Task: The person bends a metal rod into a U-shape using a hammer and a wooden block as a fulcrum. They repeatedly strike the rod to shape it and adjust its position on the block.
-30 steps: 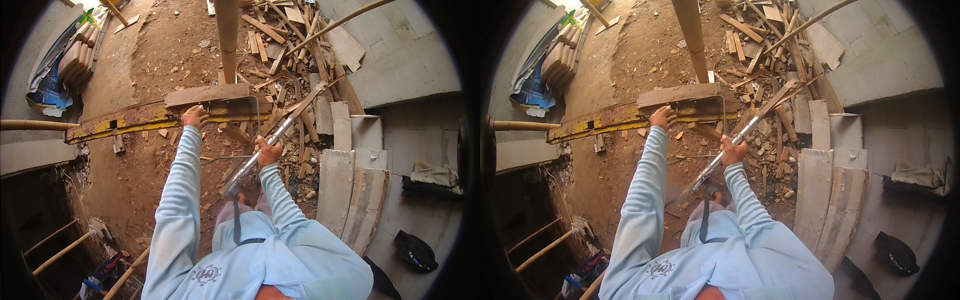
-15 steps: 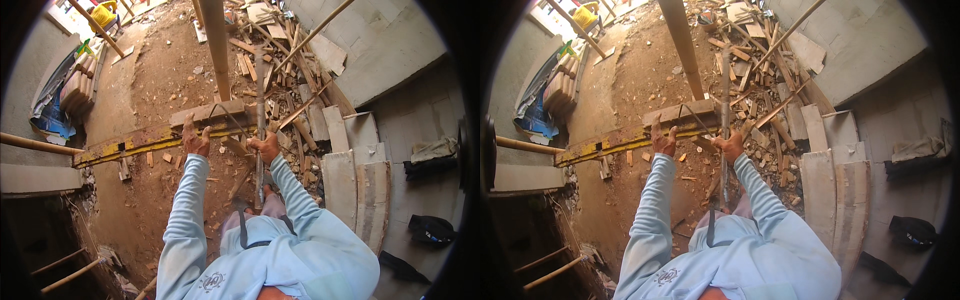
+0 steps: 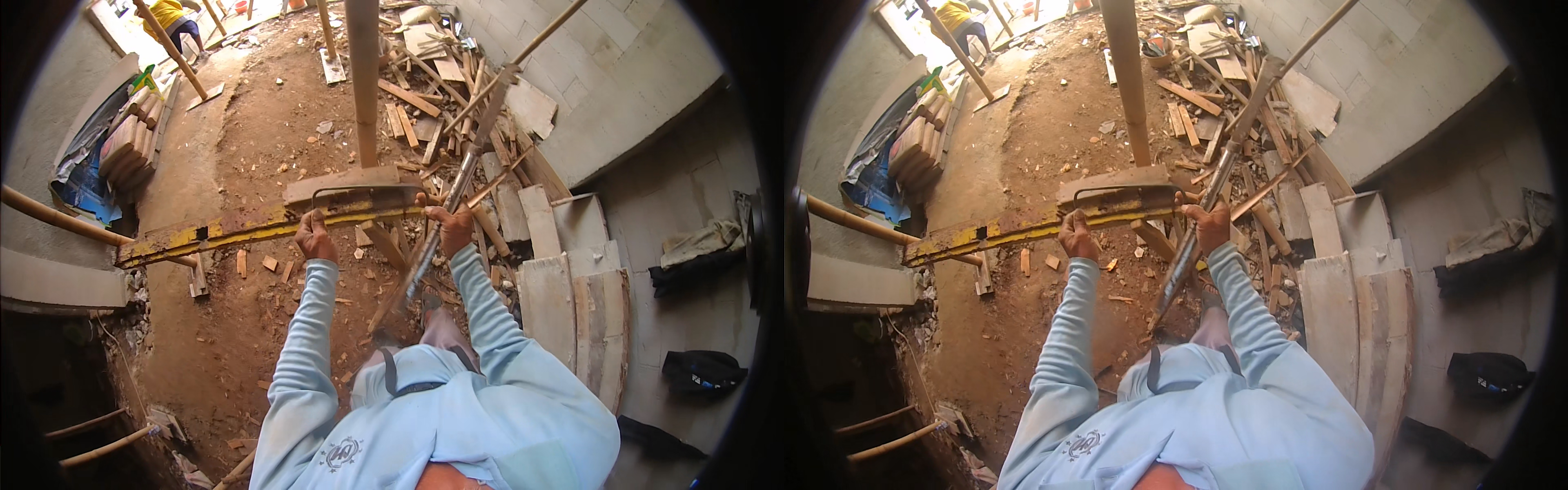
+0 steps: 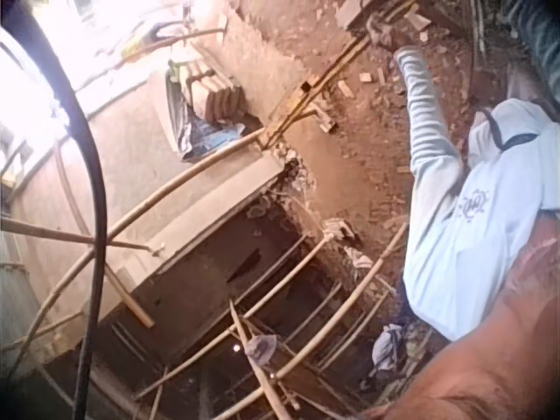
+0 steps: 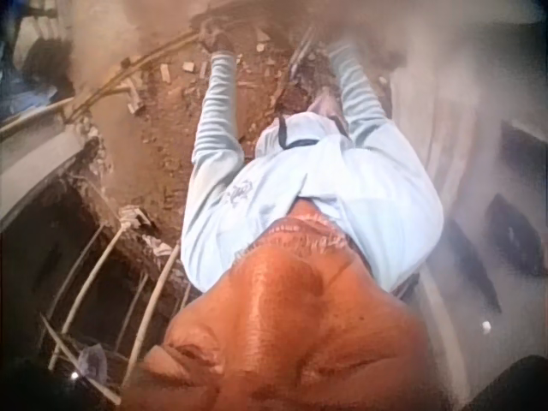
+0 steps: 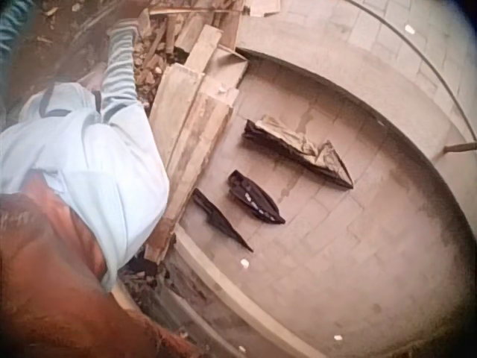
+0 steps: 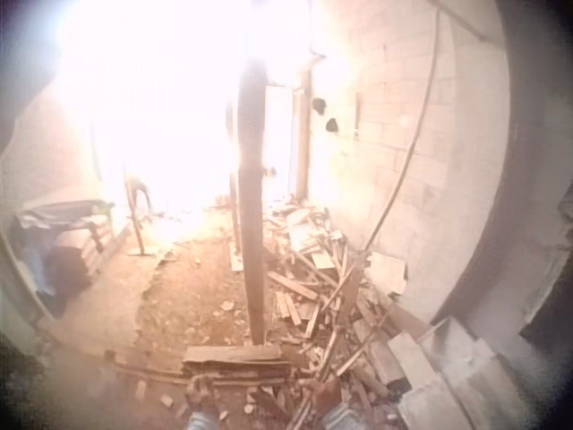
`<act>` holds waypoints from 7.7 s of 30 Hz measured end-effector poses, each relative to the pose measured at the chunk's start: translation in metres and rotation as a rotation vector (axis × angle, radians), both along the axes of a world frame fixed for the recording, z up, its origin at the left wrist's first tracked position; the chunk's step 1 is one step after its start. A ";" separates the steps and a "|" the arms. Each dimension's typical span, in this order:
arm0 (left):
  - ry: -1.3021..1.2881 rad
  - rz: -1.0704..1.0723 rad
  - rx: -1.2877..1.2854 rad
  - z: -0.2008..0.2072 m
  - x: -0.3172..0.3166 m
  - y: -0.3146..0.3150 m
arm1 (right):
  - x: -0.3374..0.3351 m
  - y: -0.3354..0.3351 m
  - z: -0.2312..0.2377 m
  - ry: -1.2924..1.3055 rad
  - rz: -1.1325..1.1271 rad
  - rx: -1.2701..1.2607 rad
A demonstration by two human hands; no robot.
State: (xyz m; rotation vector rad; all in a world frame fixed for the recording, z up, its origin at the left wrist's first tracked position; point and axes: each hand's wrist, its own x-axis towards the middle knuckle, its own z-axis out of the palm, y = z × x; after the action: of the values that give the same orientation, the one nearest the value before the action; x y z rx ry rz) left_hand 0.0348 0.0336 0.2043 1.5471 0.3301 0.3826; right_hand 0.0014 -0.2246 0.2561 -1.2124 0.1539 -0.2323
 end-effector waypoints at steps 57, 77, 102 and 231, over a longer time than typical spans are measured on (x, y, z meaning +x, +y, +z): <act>0.906 -0.043 -0.089 -0.110 0.078 -0.023 | 0.053 -0.011 -0.164 0.806 -0.234 -0.165; 0.513 0.018 0.398 -0.106 0.064 -0.017 | 0.045 -0.001 -0.181 0.665 -0.207 0.046; 0.921 -0.006 -0.447 -0.138 0.074 0.021 | -0.032 0.006 -0.165 0.727 -0.274 -0.708; 0.767 -0.342 0.258 -0.151 0.086 0.045 | -0.041 0.271 -0.179 1.049 -0.065 0.523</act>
State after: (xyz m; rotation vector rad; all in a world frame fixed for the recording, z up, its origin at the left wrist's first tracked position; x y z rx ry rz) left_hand 0.1208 0.0786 0.0529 1.9249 0.6085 -0.4751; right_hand -0.0395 0.0465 0.0773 -0.7006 1.0956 0.3967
